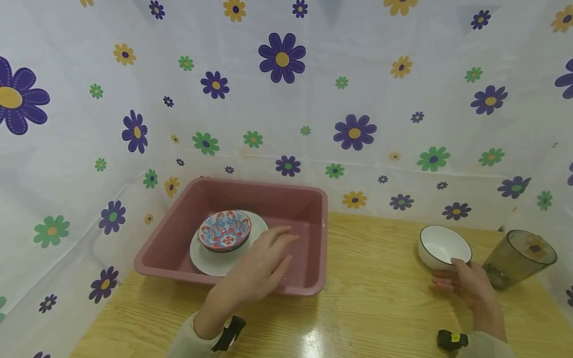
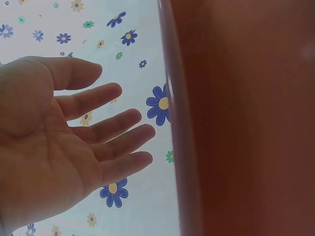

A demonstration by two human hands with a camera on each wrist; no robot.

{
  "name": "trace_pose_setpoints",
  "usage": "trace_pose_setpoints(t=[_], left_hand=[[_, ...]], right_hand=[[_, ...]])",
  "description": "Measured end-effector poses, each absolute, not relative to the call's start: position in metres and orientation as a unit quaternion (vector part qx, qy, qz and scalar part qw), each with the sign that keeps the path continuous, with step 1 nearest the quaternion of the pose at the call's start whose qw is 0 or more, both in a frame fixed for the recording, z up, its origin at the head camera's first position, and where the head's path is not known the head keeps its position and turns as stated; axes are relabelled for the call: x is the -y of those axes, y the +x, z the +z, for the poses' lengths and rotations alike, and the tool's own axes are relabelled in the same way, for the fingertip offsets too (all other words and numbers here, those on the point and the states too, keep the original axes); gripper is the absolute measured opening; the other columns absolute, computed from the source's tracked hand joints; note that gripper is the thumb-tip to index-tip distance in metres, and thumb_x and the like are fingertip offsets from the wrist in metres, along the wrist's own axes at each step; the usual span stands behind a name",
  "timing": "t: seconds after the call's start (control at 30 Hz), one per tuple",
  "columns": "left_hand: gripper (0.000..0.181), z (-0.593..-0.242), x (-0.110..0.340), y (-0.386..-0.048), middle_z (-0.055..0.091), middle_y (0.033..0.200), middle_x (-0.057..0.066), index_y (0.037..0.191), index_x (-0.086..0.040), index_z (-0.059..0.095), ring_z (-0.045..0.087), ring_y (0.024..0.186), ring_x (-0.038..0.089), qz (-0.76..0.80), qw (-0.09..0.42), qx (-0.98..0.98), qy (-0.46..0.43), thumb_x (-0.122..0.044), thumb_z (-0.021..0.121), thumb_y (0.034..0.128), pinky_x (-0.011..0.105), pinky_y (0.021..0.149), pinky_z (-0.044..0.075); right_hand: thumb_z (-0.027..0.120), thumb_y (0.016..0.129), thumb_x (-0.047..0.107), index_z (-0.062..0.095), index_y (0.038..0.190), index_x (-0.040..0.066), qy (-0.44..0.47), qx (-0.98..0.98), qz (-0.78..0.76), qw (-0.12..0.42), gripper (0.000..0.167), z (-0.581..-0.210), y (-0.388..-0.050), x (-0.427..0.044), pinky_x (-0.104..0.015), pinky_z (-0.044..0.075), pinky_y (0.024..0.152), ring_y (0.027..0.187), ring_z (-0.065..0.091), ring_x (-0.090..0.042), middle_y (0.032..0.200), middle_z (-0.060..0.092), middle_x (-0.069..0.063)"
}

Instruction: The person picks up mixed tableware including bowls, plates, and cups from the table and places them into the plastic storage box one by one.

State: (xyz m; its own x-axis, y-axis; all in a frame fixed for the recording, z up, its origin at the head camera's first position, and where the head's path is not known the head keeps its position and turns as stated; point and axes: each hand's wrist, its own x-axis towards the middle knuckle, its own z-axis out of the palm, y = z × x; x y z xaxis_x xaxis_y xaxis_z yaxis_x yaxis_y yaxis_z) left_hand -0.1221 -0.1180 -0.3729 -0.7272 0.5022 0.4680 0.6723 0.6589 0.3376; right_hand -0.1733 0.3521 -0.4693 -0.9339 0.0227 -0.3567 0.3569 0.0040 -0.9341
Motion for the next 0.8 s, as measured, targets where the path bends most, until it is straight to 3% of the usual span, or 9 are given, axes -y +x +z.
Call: trace_pose_setpoints(t=[0.33, 0.53, 0.8], left_hand=[[0.034, -0.373, 0.118, -0.123, 0.054, 0.133, 0.022, 0.128, -0.003, 0.059, 0.056, 0.12, 0.035, -0.246, 0.178, 0.893, -0.331, -0.011, 0.063, 0.0945, 0.049, 0.101, 0.048], [0.035, -0.373, 0.118, -0.122, 0.054, 0.134, 0.02, 0.129, -0.004, 0.059, 0.057, 0.118, 0.034, -0.244, 0.172, 0.896, -0.329, -0.012, 0.062, 0.0949, 0.049, 0.1, 0.049], [0.037, -0.373, 0.117, -0.121, 0.054, 0.135, 0.02, 0.132, -0.004, 0.057, 0.056, 0.12, 0.033, -0.248, 0.157, 0.9, -0.323, -0.012, 0.062, 0.0953, 0.049, 0.102, 0.047]], right_hand=[[0.021, 0.1, 0.011, -0.019, 0.144, -0.019, 0.172, -0.672, -0.713, 0.103, 0.067, -0.466, -0.173, -0.35, -0.031, 0.06, 0.078, 0.072, 0.073, -0.017, 0.077, 0.069, -0.007], [0.024, 0.097, 0.007, -0.025, 0.144, -0.014, 0.175, -0.671, -0.714, 0.1, 0.071, -0.464, -0.174, -0.349, -0.032, 0.059, 0.08, 0.073, 0.073, -0.02, 0.08, 0.065, -0.009], [0.023, 0.097, 0.007, -0.017, 0.147, -0.016, 0.172, -0.7, -0.687, 0.092, 0.068, -0.458, -0.172, -0.344, -0.032, 0.06, 0.077, 0.073, 0.074, -0.018, 0.079, 0.069, -0.005]])
